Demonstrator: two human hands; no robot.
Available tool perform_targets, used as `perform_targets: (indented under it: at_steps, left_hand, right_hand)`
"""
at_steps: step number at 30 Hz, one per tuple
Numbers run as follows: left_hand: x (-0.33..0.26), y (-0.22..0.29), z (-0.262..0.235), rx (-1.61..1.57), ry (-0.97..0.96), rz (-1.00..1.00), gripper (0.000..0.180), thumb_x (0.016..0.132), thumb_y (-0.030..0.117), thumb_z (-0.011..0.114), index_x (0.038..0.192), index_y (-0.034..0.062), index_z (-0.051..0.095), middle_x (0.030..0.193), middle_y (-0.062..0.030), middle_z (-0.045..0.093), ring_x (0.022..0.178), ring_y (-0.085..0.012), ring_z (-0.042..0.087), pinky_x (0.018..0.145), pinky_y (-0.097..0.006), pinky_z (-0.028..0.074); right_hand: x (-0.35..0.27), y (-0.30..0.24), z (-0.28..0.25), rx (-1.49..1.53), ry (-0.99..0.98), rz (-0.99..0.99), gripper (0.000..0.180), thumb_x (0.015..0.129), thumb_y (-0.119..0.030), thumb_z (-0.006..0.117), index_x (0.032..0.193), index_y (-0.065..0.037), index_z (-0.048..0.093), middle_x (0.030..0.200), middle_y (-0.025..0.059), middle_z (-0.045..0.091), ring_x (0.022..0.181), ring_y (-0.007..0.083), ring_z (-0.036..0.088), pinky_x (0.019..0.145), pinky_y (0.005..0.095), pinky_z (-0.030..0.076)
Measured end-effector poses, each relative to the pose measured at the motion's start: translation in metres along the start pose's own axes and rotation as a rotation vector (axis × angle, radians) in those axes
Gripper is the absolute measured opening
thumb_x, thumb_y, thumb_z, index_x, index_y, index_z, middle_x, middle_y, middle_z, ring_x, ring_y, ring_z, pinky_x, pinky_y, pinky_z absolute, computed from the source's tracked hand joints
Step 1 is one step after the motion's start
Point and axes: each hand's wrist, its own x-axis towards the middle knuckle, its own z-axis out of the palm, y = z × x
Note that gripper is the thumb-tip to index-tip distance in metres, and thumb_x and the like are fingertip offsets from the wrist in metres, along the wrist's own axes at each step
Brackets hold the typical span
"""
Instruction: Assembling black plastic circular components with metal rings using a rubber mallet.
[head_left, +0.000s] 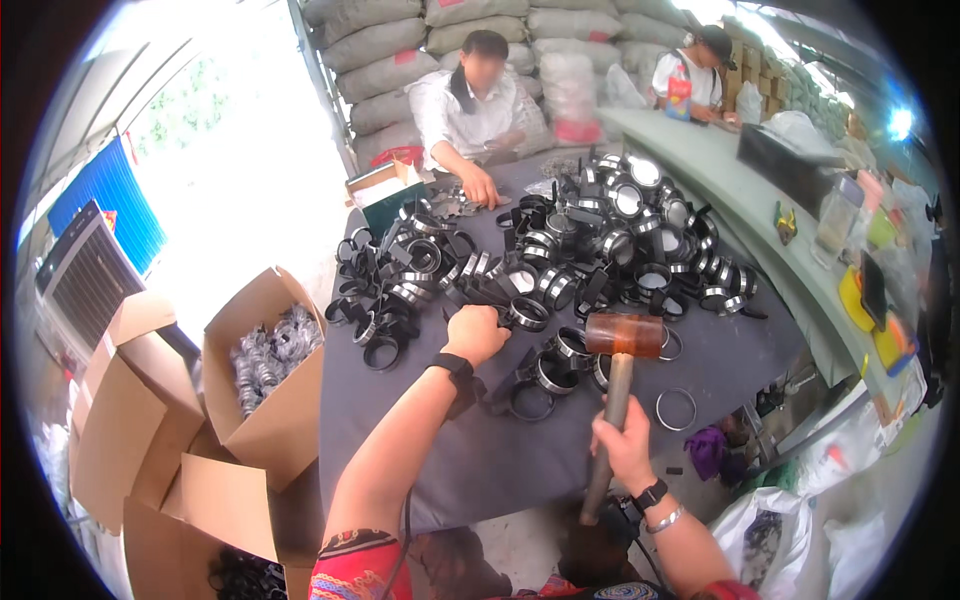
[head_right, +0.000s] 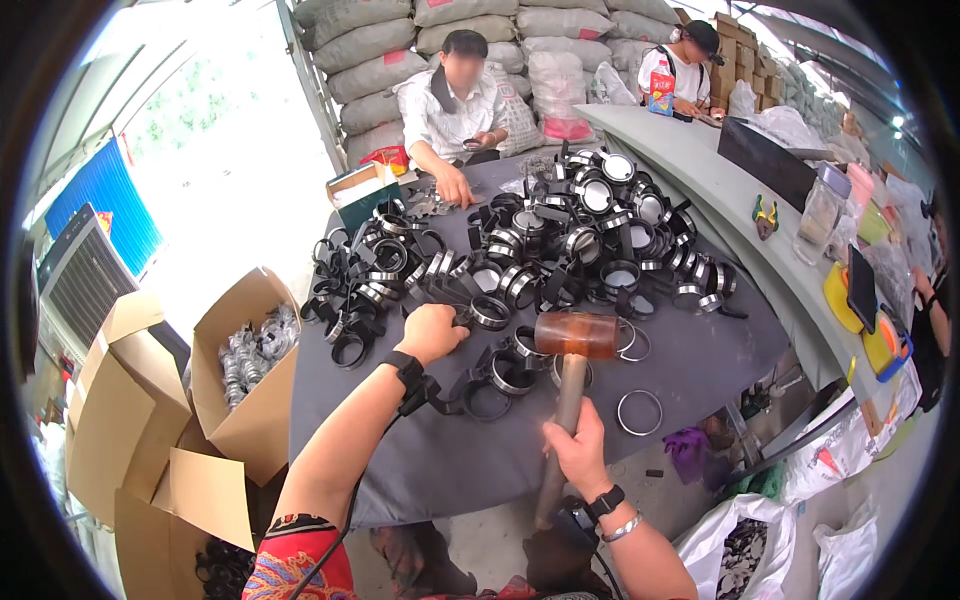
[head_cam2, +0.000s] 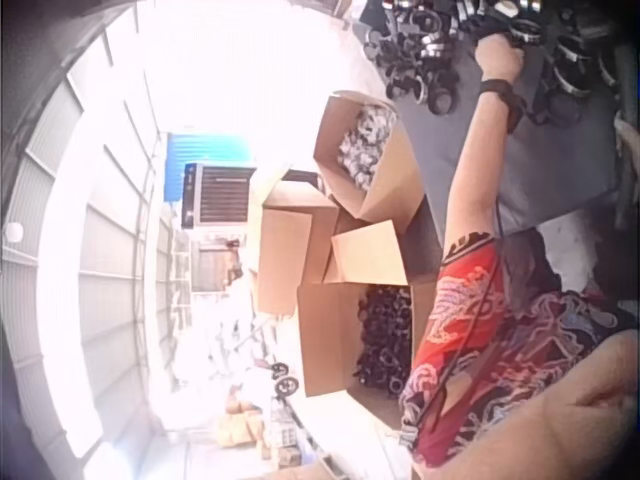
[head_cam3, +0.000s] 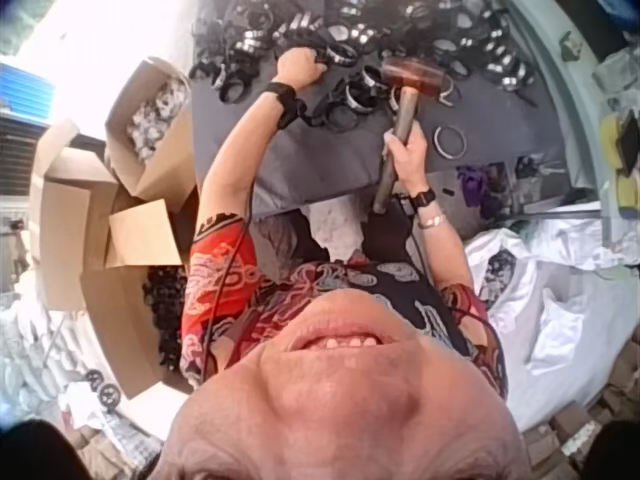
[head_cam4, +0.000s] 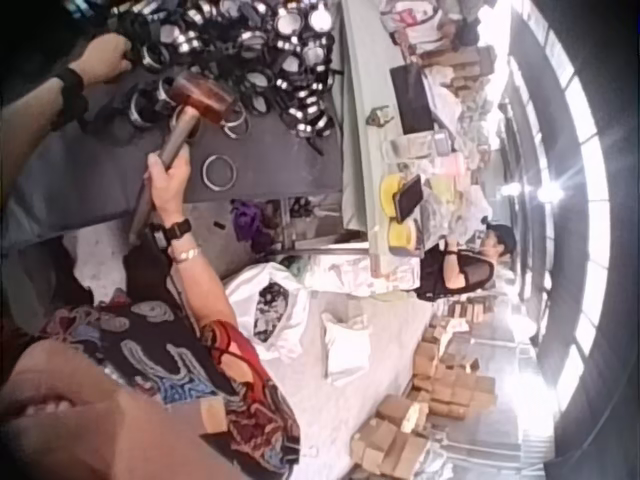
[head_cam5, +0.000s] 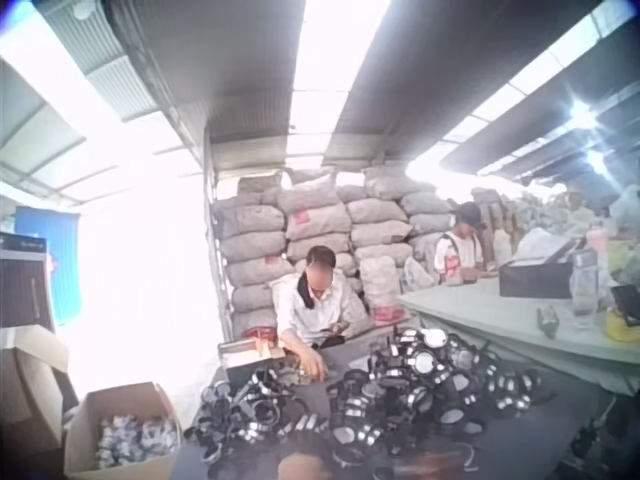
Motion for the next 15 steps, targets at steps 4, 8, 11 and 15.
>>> perform_targets:
  at_steps: [4, 8, 11, 15]
  left_hand:
    - [-0.010, -0.013, -0.011, -0.470, 0.017, -0.118, 0.033, 0.074, 0.032, 0.073, 0.076, 0.0001, 0.066, 0.076, -0.0142, 0.067, 0.075, -0.0274, 0.065, 0.067, -0.039, 0.050]
    - [-0.056, -0.030, -0.034, -0.941, 0.031, -0.269, 0.025, 0.077, 0.015, 0.075, 0.069, -0.0003, 0.056, 0.063, -0.0071, 0.058, 0.055, -0.0149, 0.056, 0.052, -0.030, 0.043]
    - [-0.120, -0.025, -0.065, -1.184, 0.055, -0.413, 0.026, 0.081, 0.011, 0.071, 0.068, 0.0038, 0.050, 0.060, -0.0028, 0.052, 0.052, -0.0117, 0.052, 0.049, -0.028, 0.039]
    - [-0.234, -0.041, -0.069, -1.370, 0.154, -0.545, 0.025, 0.092, 0.019, 0.059, 0.073, 0.0040, 0.053, 0.064, -0.0046, 0.053, 0.057, -0.0150, 0.053, 0.055, -0.028, 0.043]
  right_hand:
    - [0.001, 0.000, 0.001, 0.013, 0.000, 0.009, 0.028, 0.082, -0.003, 0.060, 0.107, 0.001, 0.047, 0.077, 0.0045, 0.056, 0.057, 0.0122, 0.057, 0.051, 0.0270, 0.049]
    - [-0.002, -0.001, 0.002, -0.005, -0.006, -0.004, 0.026, 0.082, -0.003, 0.059, 0.105, 0.001, 0.048, 0.077, 0.0046, 0.055, 0.057, 0.0121, 0.057, 0.050, 0.0269, 0.049]
    - [-0.004, 0.002, -0.003, -0.013, 0.017, -0.012, 0.025, 0.082, -0.004, 0.059, 0.104, 0.000, 0.048, 0.077, 0.0048, 0.055, 0.057, 0.0122, 0.057, 0.050, 0.0271, 0.049]
    - [-0.007, 0.000, -0.003, -0.006, 0.001, -0.015, 0.021, 0.083, -0.004, 0.059, 0.101, -0.001, 0.048, 0.073, 0.0044, 0.055, 0.054, 0.0130, 0.056, 0.047, 0.0276, 0.048]
